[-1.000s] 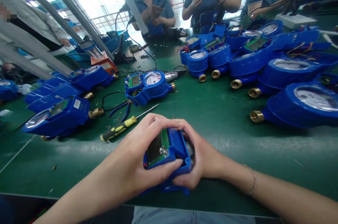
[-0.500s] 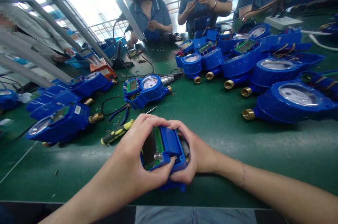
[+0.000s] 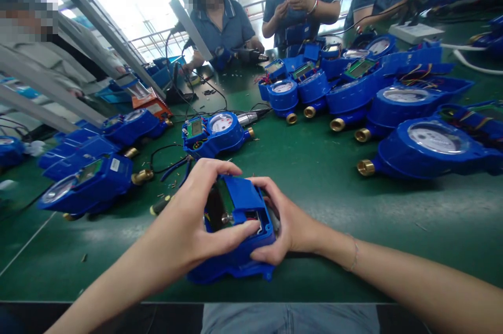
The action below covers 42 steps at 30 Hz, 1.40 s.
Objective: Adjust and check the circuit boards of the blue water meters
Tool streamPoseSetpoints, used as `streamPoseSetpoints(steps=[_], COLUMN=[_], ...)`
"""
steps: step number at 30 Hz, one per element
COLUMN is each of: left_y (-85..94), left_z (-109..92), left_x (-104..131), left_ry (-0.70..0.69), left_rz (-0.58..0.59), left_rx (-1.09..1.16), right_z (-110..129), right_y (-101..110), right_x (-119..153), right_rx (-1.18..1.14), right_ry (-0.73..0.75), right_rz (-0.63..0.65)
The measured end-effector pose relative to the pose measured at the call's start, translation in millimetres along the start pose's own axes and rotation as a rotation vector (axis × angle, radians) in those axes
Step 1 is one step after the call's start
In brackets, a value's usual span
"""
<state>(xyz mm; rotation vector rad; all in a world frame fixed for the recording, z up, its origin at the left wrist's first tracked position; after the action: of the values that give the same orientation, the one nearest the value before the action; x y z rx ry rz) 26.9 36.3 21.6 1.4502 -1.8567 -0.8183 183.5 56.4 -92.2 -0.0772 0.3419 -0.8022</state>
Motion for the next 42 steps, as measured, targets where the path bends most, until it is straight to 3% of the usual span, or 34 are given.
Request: streamPoseSetpoints(steps=[7, 15, 20, 26, 42], left_y=[-2.1, -2.5, -1.3, 2.8, 2.1], left_z=[14, 22, 28, 28, 35], left_x=[-2, -8, -10, -7, -6], left_ry=[0.074, 0.059, 0.128, 0.061, 0.083], left_rz=[0.075, 0.052, 0.091, 0.055, 0.062], left_rx=[0.393, 0.623, 0.685, 0.708, 0.842], right_z=[-1, 5, 12, 20, 15], right_y=[-3, -6, -12, -20, -19], right_x=[2, 1, 5, 8, 10], right_rx=[-0.086, -0.079, -0.041, 0.092, 0.108], right_ry=[-0.009, -0.004, -0.036, 0.056, 0.102], right_rz=[0.013, -0.035, -0.121, -0.207, -0.233])
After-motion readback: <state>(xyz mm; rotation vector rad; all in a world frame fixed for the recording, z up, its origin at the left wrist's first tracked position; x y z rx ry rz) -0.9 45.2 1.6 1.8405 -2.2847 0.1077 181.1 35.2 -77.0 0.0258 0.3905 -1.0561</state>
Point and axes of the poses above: each hand's wrist, its own x-axis away from the middle knuckle, its own y-axis out of the back of the hand, z = x × y, the point moved 3 cm from there along -x, towards the middle knuckle, and after that the axes turned 6 degrees about y, right-handed, at the moved point
